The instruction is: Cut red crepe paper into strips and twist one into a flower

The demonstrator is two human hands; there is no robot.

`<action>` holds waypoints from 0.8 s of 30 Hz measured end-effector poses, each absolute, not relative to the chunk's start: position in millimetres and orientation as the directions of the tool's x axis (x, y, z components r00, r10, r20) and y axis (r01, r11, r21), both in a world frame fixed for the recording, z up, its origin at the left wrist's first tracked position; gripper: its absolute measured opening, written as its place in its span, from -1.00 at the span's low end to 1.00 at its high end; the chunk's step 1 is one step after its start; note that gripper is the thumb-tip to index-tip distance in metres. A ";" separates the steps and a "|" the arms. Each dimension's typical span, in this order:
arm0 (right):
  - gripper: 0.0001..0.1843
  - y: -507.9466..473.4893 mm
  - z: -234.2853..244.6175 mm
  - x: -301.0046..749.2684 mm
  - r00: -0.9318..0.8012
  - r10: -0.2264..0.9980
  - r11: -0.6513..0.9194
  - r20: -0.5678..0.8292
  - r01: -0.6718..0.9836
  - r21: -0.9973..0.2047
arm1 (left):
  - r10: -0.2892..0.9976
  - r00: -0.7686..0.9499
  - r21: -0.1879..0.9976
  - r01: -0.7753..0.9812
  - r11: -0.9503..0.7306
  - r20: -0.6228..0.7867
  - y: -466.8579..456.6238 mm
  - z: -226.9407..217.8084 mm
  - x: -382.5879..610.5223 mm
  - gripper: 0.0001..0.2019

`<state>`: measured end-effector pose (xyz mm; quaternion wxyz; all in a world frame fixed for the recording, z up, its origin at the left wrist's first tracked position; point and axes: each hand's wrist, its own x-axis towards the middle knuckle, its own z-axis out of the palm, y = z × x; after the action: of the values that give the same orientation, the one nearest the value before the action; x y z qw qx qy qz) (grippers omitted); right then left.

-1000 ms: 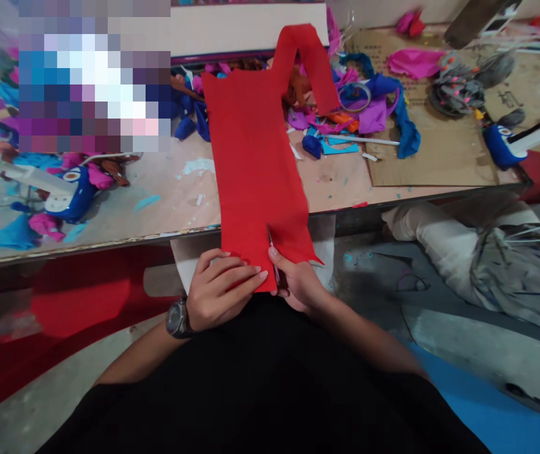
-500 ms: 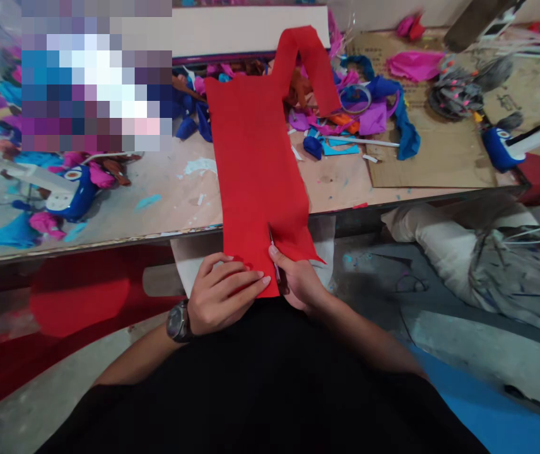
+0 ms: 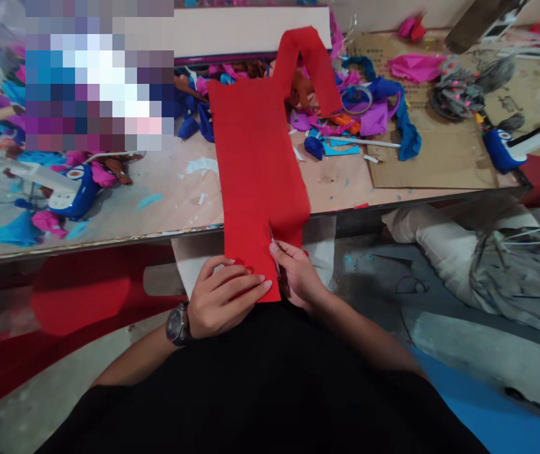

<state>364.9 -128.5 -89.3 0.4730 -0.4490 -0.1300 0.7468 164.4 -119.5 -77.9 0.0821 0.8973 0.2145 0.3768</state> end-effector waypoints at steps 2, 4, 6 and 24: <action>-0.62 -127.2 -88.7 364.6 -0.149 0.826 -0.514 -0.544 -0.596 -0.617 | 0.449 0.621 0.314 0.322 -0.893 0.643 -121.3 -78.9 164.7 -0.67; -0.61 -126.1 -86.8 363.6 -0.153 0.825 -0.516 -0.545 -0.598 -0.613 | 0.449 0.619 0.314 0.322 -0.893 0.644 -122.4 -79.0 165.2 -0.68; -0.61 -125.3 -84.6 362.2 -0.154 0.826 -0.513 -0.542 -0.604 -0.610 | 0.447 0.620 0.313 0.319 -0.894 0.645 -122.8 -78.4 165.6 -0.70; -0.60 -123.1 -86.8 365.2 -0.136 0.841 -0.505 -0.524 -0.545 -0.670 | 0.428 0.636 0.315 0.291 -0.904 0.642 -126.8 -78.7 160.8 -0.65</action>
<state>365.2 -123.1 -86.8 0.4706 -0.4589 -0.1615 0.7361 160.8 -126.8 -78.7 0.0912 0.8999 0.1997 0.3767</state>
